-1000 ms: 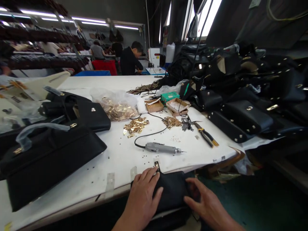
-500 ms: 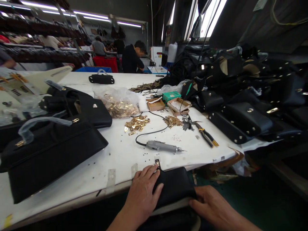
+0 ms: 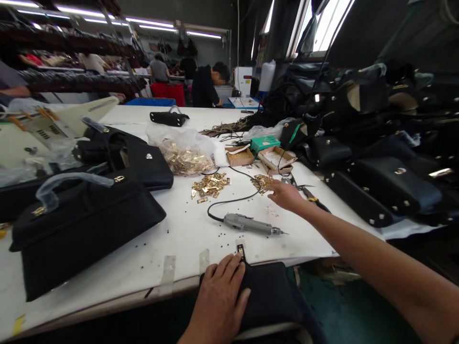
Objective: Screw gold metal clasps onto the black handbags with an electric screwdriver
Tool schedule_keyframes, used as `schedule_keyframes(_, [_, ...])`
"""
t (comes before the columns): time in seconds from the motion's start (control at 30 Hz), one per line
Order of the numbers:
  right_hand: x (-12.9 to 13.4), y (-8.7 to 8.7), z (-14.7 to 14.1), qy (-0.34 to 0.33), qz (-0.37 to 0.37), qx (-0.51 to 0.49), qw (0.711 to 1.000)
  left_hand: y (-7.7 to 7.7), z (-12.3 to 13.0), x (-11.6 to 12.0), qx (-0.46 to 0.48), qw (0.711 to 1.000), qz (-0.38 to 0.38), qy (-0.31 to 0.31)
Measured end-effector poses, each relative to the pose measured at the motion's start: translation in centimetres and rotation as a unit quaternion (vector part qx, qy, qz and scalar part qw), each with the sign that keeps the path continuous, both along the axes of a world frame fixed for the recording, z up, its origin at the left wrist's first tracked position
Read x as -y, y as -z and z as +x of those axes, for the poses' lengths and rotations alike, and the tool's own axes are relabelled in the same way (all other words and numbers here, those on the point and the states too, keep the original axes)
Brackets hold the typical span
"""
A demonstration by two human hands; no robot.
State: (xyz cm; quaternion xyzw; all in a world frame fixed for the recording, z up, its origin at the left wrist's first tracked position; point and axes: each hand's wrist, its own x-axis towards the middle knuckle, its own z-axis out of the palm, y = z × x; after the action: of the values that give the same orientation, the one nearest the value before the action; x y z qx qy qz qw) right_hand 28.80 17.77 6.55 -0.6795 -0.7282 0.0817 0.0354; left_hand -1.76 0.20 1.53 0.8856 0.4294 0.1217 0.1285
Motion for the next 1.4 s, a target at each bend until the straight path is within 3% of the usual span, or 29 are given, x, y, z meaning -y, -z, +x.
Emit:
schedule_keyframes(0.07, [-3.2,1.6,0.5,-0.009,-0.018,0.026,0.999,0.2,-0.1,0.0,0.002,1.000,0.002,0.002])
schedule_keyframes(0.17, [-5.3,2.9,1.2,-0.026,-0.037,0.039,0.998,0.3,-0.2,0.0,0.012,1.000,-0.002,0.002])
schedule_keyframes(0.53, [-6.0,2.4,0.8,0.000,-0.044,0.026,0.999,-0.3,-0.2,0.0,0.026,0.999,-0.034,-0.003])
schedule_keyframes(0.63, [-4.0,1.5,1.0,0.006,-0.046,-0.009,0.999,-0.7,0.0,0.2,0.023,0.999,-0.049,-0.008])
schedule_keyframes(0.73, [0.6,0.3,0.1,0.019,-0.043,-0.117,0.992,-1.2,0.2,0.3,0.017,0.998,-0.060,-0.002])
schedule_keyframes(0.87, [9.0,-0.4,-4.0,0.063,-0.065,-0.421,0.903,-1.5,0.3,0.2,0.011,0.998,-0.055,0.003])
schedule_keyframes(0.97, [13.2,0.9,-7.7,0.058,-0.120,-0.514,0.847,-1.6,0.4,0.2,0.003,0.999,-0.049,0.008])
schedule_keyframes(1.03, [14.0,2.2,-9.3,0.050,-0.133,-0.520,0.843,-1.7,0.4,0.3,-0.002,0.999,-0.047,0.009])
schedule_keyframes(1.17, [13.4,3.8,-10.3,0.039,-0.127,-0.477,0.869,-1.9,0.5,0.3,-0.007,0.999,-0.049,0.005])
schedule_keyframes(1.27, [12.9,3.8,-10.4,0.038,-0.136,-0.466,0.874,-2.0,0.5,0.2,-0.010,0.999,-0.051,0.008])
schedule_keyframes(1.4, [12.5,3.5,-10.8,0.093,-0.180,-0.476,0.856,-2.1,0.5,0.1,-0.013,0.999,-0.051,0.009])
